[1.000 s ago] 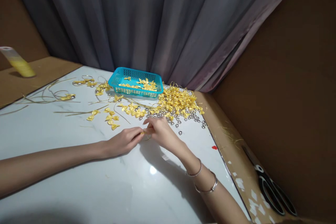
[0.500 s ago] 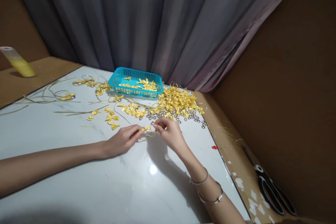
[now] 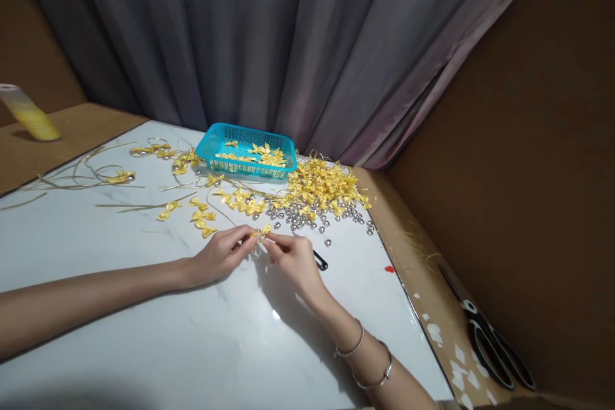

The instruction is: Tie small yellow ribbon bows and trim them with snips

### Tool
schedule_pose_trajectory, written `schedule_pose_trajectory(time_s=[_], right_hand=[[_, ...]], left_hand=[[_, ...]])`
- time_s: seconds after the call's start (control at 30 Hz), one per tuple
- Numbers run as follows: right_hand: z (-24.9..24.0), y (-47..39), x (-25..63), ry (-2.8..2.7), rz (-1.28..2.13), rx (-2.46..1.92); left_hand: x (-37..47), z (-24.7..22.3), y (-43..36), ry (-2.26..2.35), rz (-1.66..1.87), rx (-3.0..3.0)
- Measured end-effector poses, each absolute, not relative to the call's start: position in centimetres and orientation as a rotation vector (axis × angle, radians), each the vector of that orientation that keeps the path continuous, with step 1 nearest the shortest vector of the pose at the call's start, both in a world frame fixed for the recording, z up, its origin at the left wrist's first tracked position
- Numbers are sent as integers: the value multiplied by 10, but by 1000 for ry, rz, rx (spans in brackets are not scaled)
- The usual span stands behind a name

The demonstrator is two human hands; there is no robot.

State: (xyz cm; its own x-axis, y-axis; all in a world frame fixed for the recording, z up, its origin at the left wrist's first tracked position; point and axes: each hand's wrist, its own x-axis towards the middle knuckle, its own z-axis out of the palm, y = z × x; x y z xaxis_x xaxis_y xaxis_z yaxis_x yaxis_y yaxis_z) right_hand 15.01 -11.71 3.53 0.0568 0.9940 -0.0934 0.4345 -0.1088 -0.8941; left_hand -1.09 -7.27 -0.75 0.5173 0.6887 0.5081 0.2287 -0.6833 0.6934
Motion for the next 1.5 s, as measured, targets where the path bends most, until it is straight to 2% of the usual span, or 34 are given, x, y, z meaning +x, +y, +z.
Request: schedule_pose_trajectory(time_s=[0.3, 0.53, 0.93, 1.5], right_hand=[[30, -118, 148, -1532, 879, -1627], [30, -118, 148, -1565, 1099, -1538], [45, -127, 151, -2177, 456, -1638], [81, -155, 162, -2585, 328, -1890]], left_hand=[[-11, -5, -73, 762, 1042, 2174], [-10, -5, -72, 768, 1018, 2158], [-11, -6, -73, 772, 1017, 2153], [-12, -5, -74, 792, 1000, 2157]])
